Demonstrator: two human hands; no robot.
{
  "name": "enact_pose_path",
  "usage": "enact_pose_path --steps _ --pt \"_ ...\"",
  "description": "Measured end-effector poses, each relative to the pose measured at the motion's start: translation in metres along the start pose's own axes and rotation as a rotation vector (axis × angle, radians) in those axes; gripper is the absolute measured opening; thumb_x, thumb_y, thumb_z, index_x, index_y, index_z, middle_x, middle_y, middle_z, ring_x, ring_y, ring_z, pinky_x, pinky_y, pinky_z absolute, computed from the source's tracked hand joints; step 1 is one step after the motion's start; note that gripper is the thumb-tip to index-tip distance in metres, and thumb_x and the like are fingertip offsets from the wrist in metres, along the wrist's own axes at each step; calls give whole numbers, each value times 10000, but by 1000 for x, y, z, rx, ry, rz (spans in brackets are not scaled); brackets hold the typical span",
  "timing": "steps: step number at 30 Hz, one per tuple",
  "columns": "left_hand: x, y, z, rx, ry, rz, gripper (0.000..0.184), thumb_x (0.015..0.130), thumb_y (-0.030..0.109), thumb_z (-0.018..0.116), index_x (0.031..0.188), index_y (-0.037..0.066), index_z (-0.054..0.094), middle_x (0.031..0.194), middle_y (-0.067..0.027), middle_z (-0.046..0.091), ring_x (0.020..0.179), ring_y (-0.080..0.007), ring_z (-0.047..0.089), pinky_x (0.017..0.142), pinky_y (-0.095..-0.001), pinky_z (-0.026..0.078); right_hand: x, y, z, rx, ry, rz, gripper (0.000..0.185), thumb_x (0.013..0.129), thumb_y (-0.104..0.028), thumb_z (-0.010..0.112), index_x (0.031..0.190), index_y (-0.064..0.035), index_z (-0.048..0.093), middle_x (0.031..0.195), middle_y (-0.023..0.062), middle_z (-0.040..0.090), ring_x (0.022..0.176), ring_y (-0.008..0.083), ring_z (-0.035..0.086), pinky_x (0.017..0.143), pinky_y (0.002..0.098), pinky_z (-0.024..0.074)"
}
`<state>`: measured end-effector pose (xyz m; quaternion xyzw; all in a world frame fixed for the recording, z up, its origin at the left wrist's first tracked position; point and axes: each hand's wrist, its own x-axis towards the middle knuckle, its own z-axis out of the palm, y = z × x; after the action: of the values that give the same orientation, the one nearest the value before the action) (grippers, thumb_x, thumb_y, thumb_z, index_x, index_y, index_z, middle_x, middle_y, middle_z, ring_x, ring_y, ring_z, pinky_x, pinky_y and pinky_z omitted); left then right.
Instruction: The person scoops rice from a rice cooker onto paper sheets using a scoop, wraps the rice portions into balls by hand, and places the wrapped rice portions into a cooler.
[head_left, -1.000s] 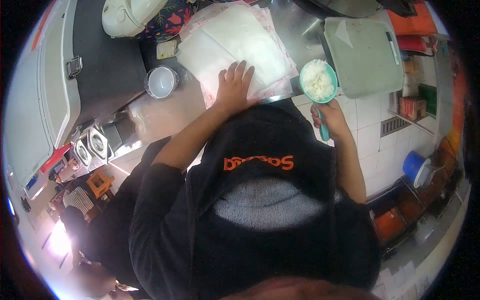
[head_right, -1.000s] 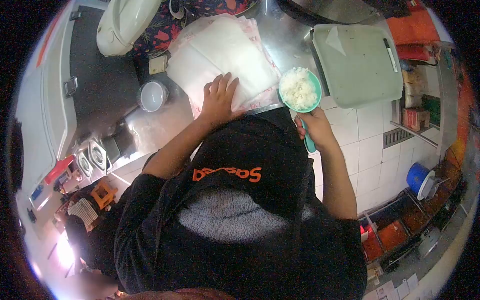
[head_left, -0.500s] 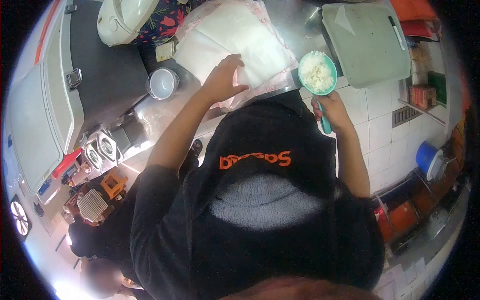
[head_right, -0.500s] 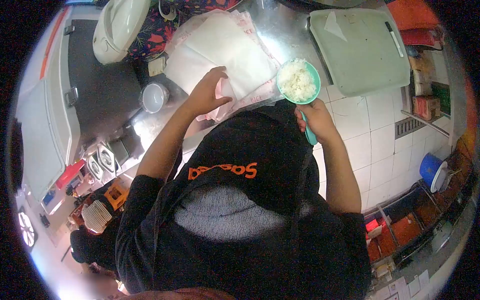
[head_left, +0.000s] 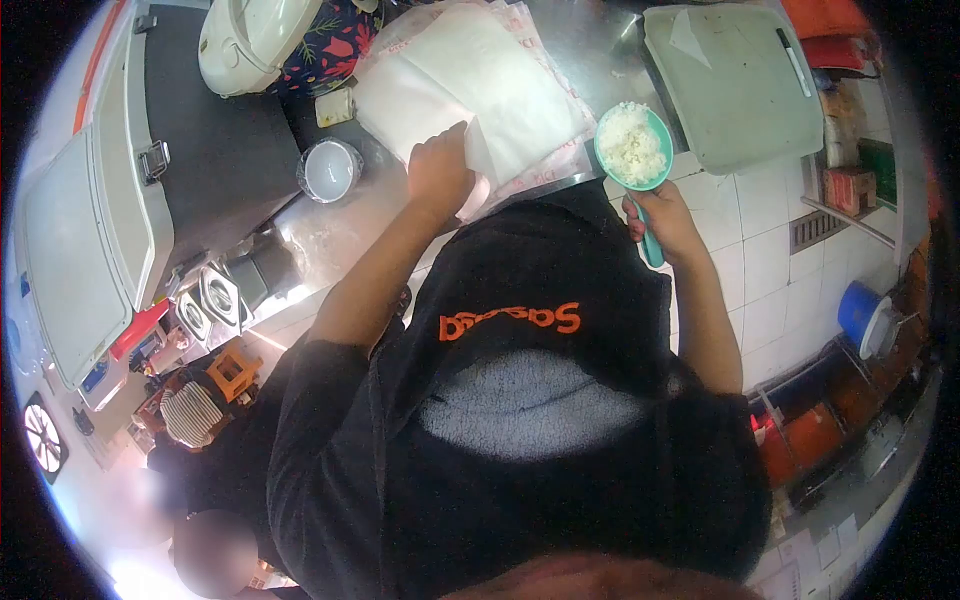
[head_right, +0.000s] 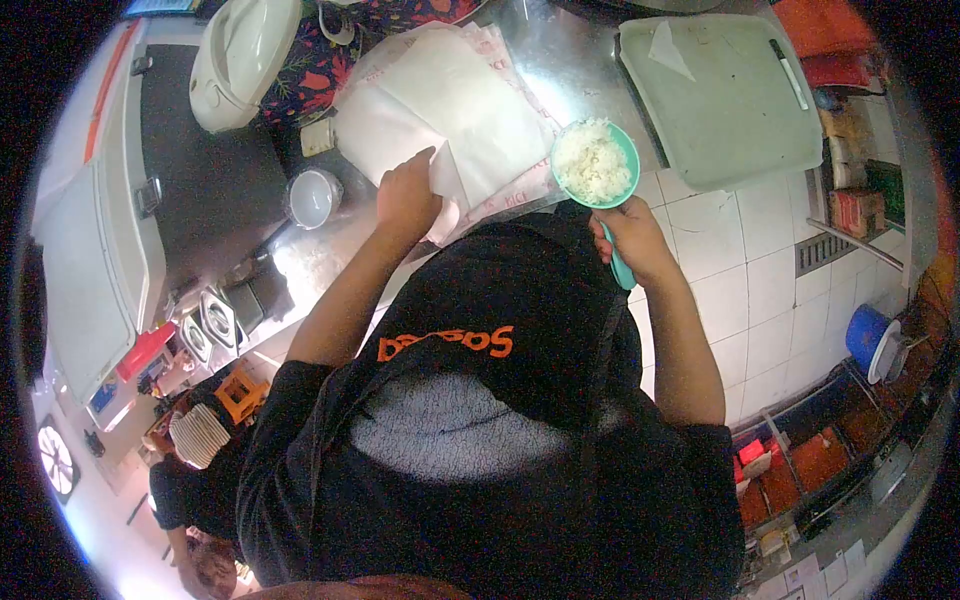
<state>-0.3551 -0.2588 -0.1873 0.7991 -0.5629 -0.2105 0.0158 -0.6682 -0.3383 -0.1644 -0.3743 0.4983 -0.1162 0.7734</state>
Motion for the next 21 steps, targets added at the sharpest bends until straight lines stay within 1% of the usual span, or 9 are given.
enact_pose_path --steps 3,7,10,11,12,13,15,19,21 --pt "-1 -1 -11 272 62 170 293 746 129 634 1038 106 639 919 -82 633 1024 -305 589 876 -419 424 1 3 -3 -7 -1 3 152 962 -204 565 951 -61 514 680 6 508 505 90 465 463 262 417" --pt "-4 18 -32 474 155 352 172 786 153 590 943 115 651 985 -65 613 1012 -255 568 858 -409 383 3 3 -1 2 -13 -33 214 965 -199 551 812 -52 523 638 15 502 476 97 463 439 266 410" --pt "2 24 -27 707 179 574 231 791 203 559 972 124 679 1190 -60 592 1176 -225 523 974 -440 356 5 5 -2 -53 -4 -39 255 965 -208 544 768 -48 523 613 17 489 474 104 463 439 276 411" --pt "9 21 -17 827 424 791 282 789 233 546 1011 131 689 1305 -54 537 1259 -202 473 1028 -438 328 4 6 -3 -70 -21 -41 255 965 -208 544 768 -48 523 613 17 489 474 104 463 439 276 411" --pt "16 18 -6 948 673 1001 334 788 263 533 1050 137 699 1421 -47 482 1342 -180 423 1082 -436 300 4 6 -3 -41 -22 -34 172 962 -200 553 888 -50 511 656 20 500 488 102 465 448 273 411" --pt "23 16 6 951 671 1106 434 776 311 516 1157 185 681 1535 -40 381 1417 -142 339 1154 -436 208 5 6 -3 -15 -24 -27 162 960 -192 562 1009 -52 499 700 24 512 501 101 467 457 270 410" --pt "33 17 13 877 782 1259 512 775 336 522 1276 266 596 1552 -23 350 1400 -118 351 1156 -455 186 7 6 -2 -72 -30 -6 171 960 -183 561 1046 -55 489 710 30 509 499 105 462 457 276 408" --pt "38 -7 42 624 695 1144 551 818 412 564 1359 323 508 1582 -44 300 1419 -173 326 1163 -493 135 3 8 2 32 26 -10 132 948 -127 532 1029 -26 501 691 45 523 482 114 475 435 268 416" --pt "35 -5 45 467 685 690 621 847 541 593 1404 300 462 1596 -90 261 1440 -248 284 1147 -542 157 0 7 -2 4 69 7 128 945 -110 523 1029 -16 504 690 46 523 478 112 475 428 265 412"
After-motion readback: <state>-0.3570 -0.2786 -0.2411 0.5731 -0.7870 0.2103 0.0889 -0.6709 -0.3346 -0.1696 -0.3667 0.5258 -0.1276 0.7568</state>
